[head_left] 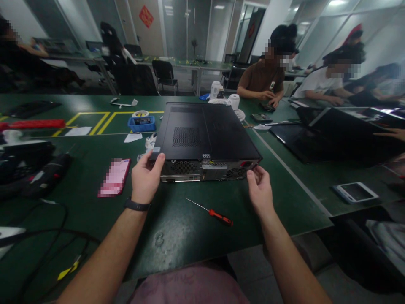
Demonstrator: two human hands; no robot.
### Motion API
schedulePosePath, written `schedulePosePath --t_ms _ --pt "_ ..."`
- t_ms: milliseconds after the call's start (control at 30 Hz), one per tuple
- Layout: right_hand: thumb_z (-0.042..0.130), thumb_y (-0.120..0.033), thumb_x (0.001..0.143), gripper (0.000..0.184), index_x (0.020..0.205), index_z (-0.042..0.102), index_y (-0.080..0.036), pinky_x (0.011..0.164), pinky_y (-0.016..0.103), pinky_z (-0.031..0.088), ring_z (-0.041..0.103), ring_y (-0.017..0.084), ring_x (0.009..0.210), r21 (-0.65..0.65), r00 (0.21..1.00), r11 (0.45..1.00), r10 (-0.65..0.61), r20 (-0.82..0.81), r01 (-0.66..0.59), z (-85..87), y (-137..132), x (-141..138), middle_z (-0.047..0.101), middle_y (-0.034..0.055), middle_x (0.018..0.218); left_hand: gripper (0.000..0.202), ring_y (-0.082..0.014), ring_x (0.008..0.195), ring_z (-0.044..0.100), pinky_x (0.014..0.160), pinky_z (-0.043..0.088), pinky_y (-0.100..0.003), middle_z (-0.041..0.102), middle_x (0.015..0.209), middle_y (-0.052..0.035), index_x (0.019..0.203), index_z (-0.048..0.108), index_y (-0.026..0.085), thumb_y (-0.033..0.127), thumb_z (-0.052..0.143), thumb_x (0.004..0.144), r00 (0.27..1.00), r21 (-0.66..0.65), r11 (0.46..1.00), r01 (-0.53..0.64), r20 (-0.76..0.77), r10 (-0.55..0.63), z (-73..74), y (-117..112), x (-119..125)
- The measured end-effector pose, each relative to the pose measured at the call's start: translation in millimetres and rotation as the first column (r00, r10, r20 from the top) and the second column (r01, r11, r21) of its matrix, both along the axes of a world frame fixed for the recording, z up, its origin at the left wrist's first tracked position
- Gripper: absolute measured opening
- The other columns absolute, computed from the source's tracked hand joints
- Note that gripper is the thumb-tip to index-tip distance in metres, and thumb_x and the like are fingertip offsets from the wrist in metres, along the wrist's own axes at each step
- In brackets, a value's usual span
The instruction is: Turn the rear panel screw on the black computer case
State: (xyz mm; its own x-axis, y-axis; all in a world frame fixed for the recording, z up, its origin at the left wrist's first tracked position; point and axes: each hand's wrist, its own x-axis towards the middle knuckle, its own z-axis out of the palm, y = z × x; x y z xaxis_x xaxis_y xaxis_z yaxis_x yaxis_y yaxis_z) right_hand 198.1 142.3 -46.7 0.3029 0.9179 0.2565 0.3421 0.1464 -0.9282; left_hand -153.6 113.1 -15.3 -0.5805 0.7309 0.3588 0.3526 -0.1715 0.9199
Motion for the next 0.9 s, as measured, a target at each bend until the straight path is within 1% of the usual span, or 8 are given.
schedulePosePath --t_ms 67,133,267,367,433,533,700,900 --pt "0.067 -0.070 0.087 0.080 0.142 0.051 -0.013 0.113 0.054 0.049 0.063 0.033 0.132 0.022 0.996 0.999 -0.036 0.080 0.034 -10.1 -21 -5 0.061 0.0255 0.144 0.056 -0.0262 0.106 0.076 0.102 0.060 -0.046 0.079 0.118 -0.0129 0.129 0.070 0.017 0.057 0.073 0.090 1.000 0.003 1.000 -0.009 0.006 0.009 -0.3 0 2" --pt "0.069 -0.062 0.088 0.070 0.138 0.055 -0.014 0.109 0.057 0.051 0.065 0.034 0.125 0.061 0.975 0.997 -0.051 0.216 0.039 -15.8 -42 -11 0.064 0.0233 0.136 0.057 -0.0246 0.109 0.074 0.101 0.060 -0.043 0.076 0.122 -0.0130 0.132 0.064 0.017 0.055 0.074 0.090 0.999 0.012 0.999 -0.041 0.010 0.041 -2.9 -2 4" --pt "0.072 -0.049 0.092 0.040 0.119 0.066 -0.021 0.095 0.051 0.056 0.068 0.030 0.106 0.060 0.872 0.973 0.170 0.459 -0.221 -17.3 -78 -23 0.072 0.0144 0.115 0.063 -0.0238 0.119 0.065 0.105 0.054 -0.042 0.062 0.132 -0.0139 0.129 0.053 0.019 0.049 0.082 0.083 0.978 0.013 0.978 -0.207 -0.020 0.207 -13.5 -12 8" --pt "0.078 -0.046 0.089 0.034 0.112 0.069 -0.022 0.093 0.050 0.054 0.066 0.030 0.103 0.003 0.754 0.919 0.321 0.574 -0.394 -18.9 -94 -32 0.073 0.0109 0.108 0.051 -0.0213 0.104 0.063 0.096 0.054 -0.042 0.059 0.119 -0.0097 0.118 0.051 0.019 0.044 0.079 0.084 0.957 -0.006 0.960 -0.281 -0.070 0.280 -22.5 -25 16" --pt "0.079 -0.042 0.089 0.030 0.110 0.071 -0.022 0.091 0.049 0.053 0.065 0.030 0.102 -0.045 0.690 0.893 0.377 0.617 -0.448 -22.2 -99 -38 0.073 0.0100 0.106 0.039 -0.0187 0.090 0.061 0.084 0.054 -0.037 0.058 0.105 -0.0049 0.111 0.051 0.020 0.040 0.074 0.087 0.969 -0.027 0.974 -0.224 -0.111 0.220 -27.9 -34 25" --pt "0.078 -0.035 0.090 0.020 0.104 0.074 -0.022 0.089 0.048 0.051 0.062 0.029 0.100 -0.078 0.646 0.881 0.399 0.650 -0.466 -28.5 -103 -44 0.071 0.0095 0.102 0.026 -0.0179 0.085 0.063 0.080 0.054 -0.034 0.062 0.095 -0.0021 0.104 0.056 0.022 0.035 0.072 0.088 0.980 -0.072 0.997 -0.027 -0.197 0.013 -34.2 -45 43" --pt "0.070 -0.030 0.097 0.010 0.102 0.073 -0.022 0.090 0.046 0.049 0.061 0.028 0.100 -0.084 0.630 0.876 0.405 0.663 -0.474 -33.8 -102 -44 0.069 0.0094 0.102 0.013 -0.0197 0.086 0.067 0.082 0.056 -0.035 0.070 0.095 -0.0033 0.102 0.067 0.023 0.026 0.067 0.089 0.880 -0.140 0.947 0.289 -0.352 -0.320 -40.5 -53 64" --pt "0.059 -0.030 0.103 0.013 0.106 0.067 -0.020 0.088 0.044 0.051 0.061 0.028 0.096 0.006 0.691 0.910 0.311 0.652 -0.414 -38.3 -100 -44 0.071 0.0103 0.101 0.015 -0.0238 0.092 0.064 0.087 0.054 -0.041 0.069 0.096 -0.0068 0.105 0.068 0.022 0.024 0.063 0.090 0.789 -0.169 0.914 0.370 -0.463 -0.405 -50.9 -55 69"
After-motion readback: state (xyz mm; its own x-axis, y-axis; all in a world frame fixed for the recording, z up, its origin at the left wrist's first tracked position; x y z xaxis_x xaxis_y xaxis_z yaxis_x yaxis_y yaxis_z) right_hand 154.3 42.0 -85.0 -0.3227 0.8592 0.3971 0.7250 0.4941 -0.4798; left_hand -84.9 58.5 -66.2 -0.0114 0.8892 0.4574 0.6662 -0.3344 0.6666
